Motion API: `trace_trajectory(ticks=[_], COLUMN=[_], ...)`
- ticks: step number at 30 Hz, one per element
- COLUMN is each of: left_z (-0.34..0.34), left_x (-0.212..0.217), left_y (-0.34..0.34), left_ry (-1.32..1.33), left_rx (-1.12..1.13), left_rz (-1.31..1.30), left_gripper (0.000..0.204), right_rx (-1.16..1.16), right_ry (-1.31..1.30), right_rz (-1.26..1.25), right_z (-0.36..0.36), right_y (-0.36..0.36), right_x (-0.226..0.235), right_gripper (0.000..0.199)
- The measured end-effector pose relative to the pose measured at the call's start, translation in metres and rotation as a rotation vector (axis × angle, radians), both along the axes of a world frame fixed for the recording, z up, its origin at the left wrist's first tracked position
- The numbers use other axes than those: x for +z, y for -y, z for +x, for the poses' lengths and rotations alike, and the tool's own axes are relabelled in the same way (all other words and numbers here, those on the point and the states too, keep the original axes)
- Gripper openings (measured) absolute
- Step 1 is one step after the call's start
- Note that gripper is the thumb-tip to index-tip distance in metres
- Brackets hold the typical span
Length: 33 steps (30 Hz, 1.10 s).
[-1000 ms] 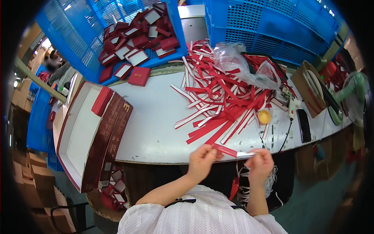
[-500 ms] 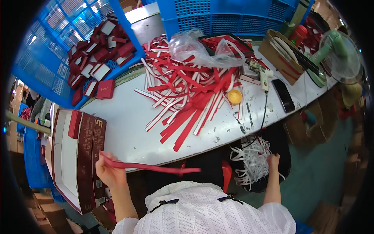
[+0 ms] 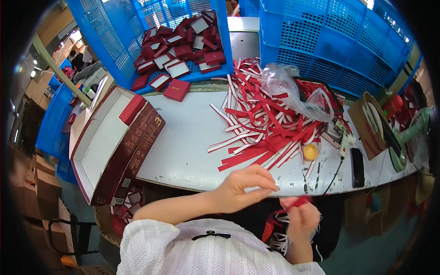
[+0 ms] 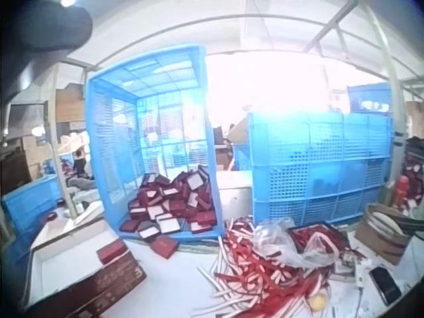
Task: The person assembles small red rectangular boxes by inserting white paper strips into slots on the box sides. They repeatedly pick up a box, insert the strips, and place the finished unit into a larger cardboard container. The person also stacks completed boxes into a neat grid within the container.
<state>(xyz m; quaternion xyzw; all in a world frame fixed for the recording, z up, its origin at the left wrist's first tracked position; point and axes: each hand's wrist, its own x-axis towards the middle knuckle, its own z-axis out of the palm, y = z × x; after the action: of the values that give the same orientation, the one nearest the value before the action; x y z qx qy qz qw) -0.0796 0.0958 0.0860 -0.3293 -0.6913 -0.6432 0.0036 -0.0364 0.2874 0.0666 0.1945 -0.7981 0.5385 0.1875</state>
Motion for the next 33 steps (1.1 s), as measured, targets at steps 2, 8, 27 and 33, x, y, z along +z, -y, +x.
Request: trace_trajectory(ticks=[2,8,27,33], left_z=[-0.019,-0.121,-0.407,-0.48], left_x=[-0.01,0.044,0.027,0.027], left_y=[0.022,0.158,0.537,0.57], left_ry=[-0.051,-0.137,0.203,0.125], left_rx=[0.097,0.576,1.088,1.128], left_rz=[-0.078,-0.438,-0.674,-0.935], left_gripper=[0.015,0.015,0.048,0.052], right_rx=[0.157,0.518,0.052,-0.246], right_ry=[0.434,0.269,0.688,0.749], right_rz=[-0.797,-1.117,-0.601,-0.599], right_z=[0.005,-0.016,-0.169,-0.194], right_y=[-0.022,-0.079,0.052,0.066], right_x=[0.002,0.025,0.189,0.203], right_gripper=[0.011,0.028,0.036,0.026])
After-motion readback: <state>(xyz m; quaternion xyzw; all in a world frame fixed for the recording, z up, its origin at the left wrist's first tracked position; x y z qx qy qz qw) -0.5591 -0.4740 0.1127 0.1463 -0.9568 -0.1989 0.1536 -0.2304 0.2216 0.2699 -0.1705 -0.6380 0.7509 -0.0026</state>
